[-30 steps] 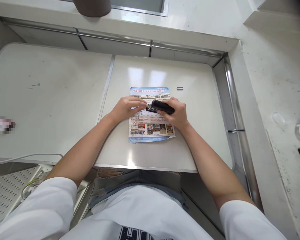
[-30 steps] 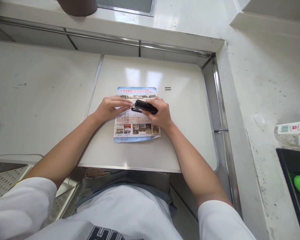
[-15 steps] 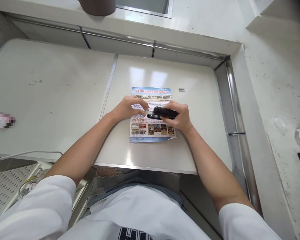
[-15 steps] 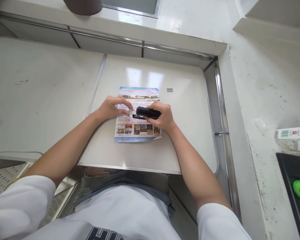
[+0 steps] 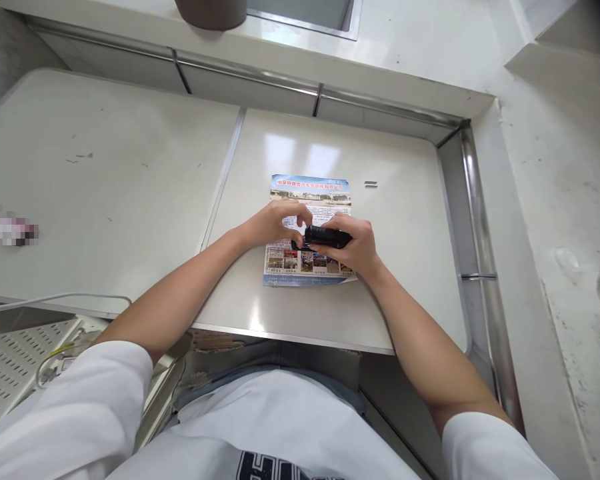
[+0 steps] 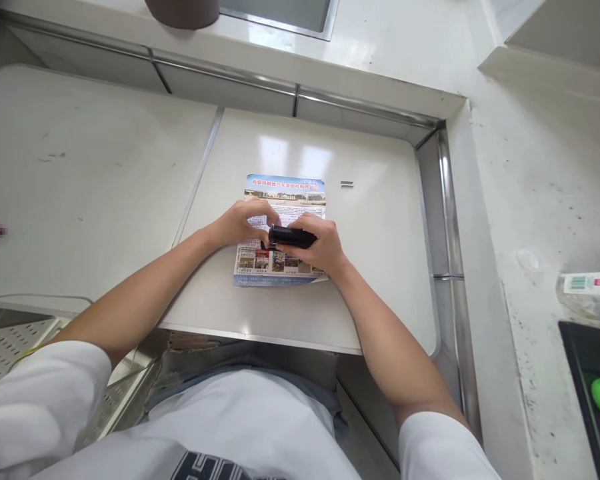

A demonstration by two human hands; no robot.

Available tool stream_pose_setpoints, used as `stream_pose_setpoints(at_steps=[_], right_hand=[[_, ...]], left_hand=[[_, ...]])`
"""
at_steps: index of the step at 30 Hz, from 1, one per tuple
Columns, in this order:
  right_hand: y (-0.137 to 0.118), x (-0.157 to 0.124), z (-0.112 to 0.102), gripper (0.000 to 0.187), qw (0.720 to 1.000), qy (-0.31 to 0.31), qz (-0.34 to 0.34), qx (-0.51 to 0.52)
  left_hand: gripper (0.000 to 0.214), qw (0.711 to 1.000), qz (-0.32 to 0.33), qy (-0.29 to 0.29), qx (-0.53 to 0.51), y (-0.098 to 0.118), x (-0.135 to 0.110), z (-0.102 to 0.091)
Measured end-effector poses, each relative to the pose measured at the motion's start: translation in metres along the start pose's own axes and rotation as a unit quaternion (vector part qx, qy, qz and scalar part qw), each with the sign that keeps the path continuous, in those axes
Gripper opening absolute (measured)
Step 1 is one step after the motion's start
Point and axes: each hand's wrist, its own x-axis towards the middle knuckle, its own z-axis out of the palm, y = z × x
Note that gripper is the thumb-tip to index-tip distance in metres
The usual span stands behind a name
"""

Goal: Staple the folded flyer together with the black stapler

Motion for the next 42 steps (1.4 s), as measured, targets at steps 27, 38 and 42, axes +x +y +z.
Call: stream_pose_setpoints(at_steps=[27,38,42], right_hand=[[0.039,0.002,-0.053,0.039,0.919,0.150,0.225,-0.286],[0.044,0.002,-0.054,0.036,0.937,0.132,0.187,-0.263],[0.039,0.002,-0.055,0.033,0.949,0.085,0.149,-0.263]], left_hand=[[0.058,0.955,-0.084,-0.080,0.273,0.008,-0.003,-0.006],[0.075,0.952,-0.077,-0.095,0.281,0.008,-0.001,-0.002],[0.074,0.953,-0.090,-0.085,0.275,0.005,-0.002,-0.001]])
